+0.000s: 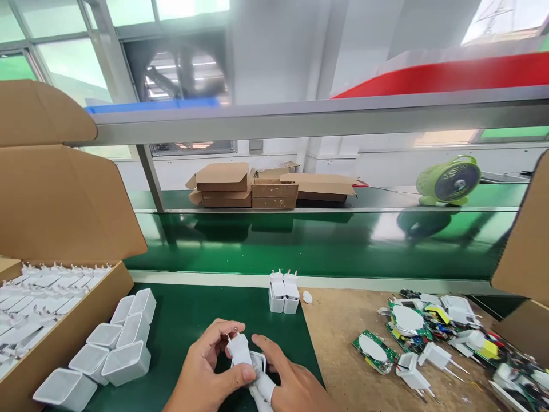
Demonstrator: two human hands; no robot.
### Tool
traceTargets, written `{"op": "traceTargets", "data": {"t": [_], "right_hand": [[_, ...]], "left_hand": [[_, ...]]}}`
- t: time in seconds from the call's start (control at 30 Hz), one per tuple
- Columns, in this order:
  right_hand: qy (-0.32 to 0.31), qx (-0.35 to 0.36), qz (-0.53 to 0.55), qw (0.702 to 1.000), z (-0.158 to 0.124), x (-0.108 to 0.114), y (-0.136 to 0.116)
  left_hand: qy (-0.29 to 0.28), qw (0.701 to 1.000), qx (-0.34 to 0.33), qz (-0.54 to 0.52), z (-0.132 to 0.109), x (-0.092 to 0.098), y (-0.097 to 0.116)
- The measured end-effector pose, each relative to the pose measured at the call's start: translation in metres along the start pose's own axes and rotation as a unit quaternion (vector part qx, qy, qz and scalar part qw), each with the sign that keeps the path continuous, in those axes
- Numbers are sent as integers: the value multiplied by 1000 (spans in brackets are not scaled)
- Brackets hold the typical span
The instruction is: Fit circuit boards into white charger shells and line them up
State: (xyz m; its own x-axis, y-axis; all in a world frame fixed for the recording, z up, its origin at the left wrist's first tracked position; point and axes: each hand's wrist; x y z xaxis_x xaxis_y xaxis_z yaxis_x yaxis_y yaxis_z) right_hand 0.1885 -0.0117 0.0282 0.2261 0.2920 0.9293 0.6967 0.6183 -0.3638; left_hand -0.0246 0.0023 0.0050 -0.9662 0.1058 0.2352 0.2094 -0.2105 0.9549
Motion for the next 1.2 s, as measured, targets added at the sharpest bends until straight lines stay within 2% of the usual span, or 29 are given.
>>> {"op": "traceTargets", "data": {"t": [0.1, 0.2, 0.3, 0.37, 0.43, 0.53, 0.63, 0.73, 0.8, 0.9, 1.0, 1.07, 1.13, 1.2], "right_hand": [[17, 12, -26, 999, -2, 4, -3], [53, 8, 46, 998, -5, 10, -7], [73, -95, 180, 976, -6, 22, -16], [61, -167, 227, 957, -5, 32, -23], [46, -197, 248, 947, -5, 39, -27], [46, -200, 274, 939, -5, 41, -28], [41, -183, 288, 939, -5, 34, -22], [49, -102, 266, 957, -5, 20, -10], [69, -33, 209, 975, -5, 11, -1], [118, 27, 143, 982, -8, 4, 10], [170, 35, 149, 973, -13, 7, 12], [169, 26, 166, 971, -15, 10, 11], [146, 18, 171, 974, -15, 11, 10], [127, 16, 161, 979, -13, 9, 10]], "left_hand": [[56, 994, -5, 97, -5, -15, 0], [20, 990, -27, 137, -9, -13, 3], [-43, 992, -42, 112, -9, -4, 6], [-53, 992, -31, 107, -7, 0, 5], [-35, 990, -30, 130, -6, 0, 2], [12, 979, -68, 194, -5, -4, -4], [48, 963, -115, 241, -2, -9, -7], [24, 964, -135, 228, 1, -11, -5], [5, 972, -118, 201, 1, -10, -2], [30, 980, -74, 180, -2, -4, 1], [75, 978, -42, 190, -5, 5, 0], [95, 973, -35, 205, -6, 10, -2], [92, 967, -67, 226, -6, 11, -2], [63, 957, -133, 251, -6, 9, -1]]}}
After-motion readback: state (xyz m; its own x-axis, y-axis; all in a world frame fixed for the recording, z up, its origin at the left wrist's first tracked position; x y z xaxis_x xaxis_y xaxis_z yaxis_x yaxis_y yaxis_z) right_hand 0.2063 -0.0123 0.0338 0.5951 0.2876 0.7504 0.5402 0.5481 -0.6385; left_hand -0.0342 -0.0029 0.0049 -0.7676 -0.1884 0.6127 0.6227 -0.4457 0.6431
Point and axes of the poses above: each hand's wrist, its own z-axis towards the middle knuckle, its own x-axis out of the back of the hand, y = z × x, and after that the axes turned 14 degrees about z, right-handed
